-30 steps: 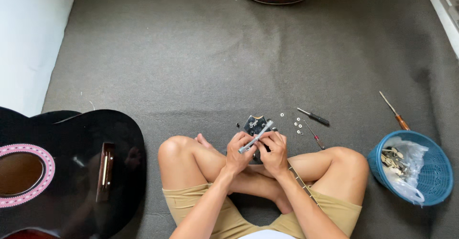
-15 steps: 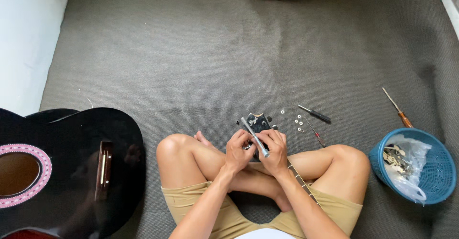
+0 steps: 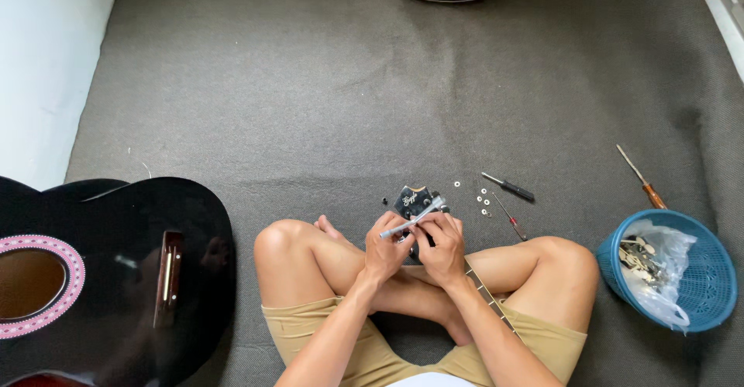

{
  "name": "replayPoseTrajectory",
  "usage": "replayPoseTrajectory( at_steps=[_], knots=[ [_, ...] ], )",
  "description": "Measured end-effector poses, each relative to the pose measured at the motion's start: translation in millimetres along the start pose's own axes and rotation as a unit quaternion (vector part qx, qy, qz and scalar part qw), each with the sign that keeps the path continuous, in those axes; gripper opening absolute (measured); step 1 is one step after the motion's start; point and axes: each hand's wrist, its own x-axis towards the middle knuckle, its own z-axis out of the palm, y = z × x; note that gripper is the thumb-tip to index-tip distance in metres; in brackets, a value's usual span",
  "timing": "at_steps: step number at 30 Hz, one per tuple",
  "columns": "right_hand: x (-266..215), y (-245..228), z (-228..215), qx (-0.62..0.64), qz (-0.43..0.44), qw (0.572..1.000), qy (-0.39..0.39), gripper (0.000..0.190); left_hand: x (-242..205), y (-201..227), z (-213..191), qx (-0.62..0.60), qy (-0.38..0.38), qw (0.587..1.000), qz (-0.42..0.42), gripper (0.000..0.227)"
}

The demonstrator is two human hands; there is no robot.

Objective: The person works on the headstock of a guitar by hand using a small wrench to tighten or loosen components, while several small parts like washers and screws lie on the floor nearby.

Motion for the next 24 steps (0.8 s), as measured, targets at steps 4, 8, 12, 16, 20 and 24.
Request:
replayPoseTrajectory(
  at_steps=[4,8,12,16,20,24],
  knots=[
    [0.0,0.9,0.3,-0.009,-0.009,1.0,-0.008,0.002,1.0,8.6,-4.3,0.0,-0.014,1.0,-0.012,0.007],
    [-1.8,3.7,1.0,-0.01,-0.007,1.0,-0.01,0.002,2.0,10.5,-5.5,-0.003,-0.028,1.0,-0.008,0.005],
    [-0.2,0.9,0.2,-0.018,-0.008,1.0,-0.013,0.004,-0.9,-0.5,-1.3,-0.011,-0.032,0.999,-0.011,0.004],
    [4.9,-9.2,-4.9,-0.017,-0.007,1.0,-0.024,0.006,-3.4,-5.5,3.4,0.009,-0.005,1.0,-0.027,0.012],
    [5.4,-10.9,-4.8,-0.013,0.001,1.0,-0.017,0.005,-0.2,12.2,-2.5,-0.009,-0.006,1.0,-0.024,0.011],
    [4.5,-9.5,-5.6,-0.012,0.009,1.0,-0.02,0.008,-5.1,-4.1,2.3,-0.003,-0.013,1.0,-0.02,0.012]
  ],
)
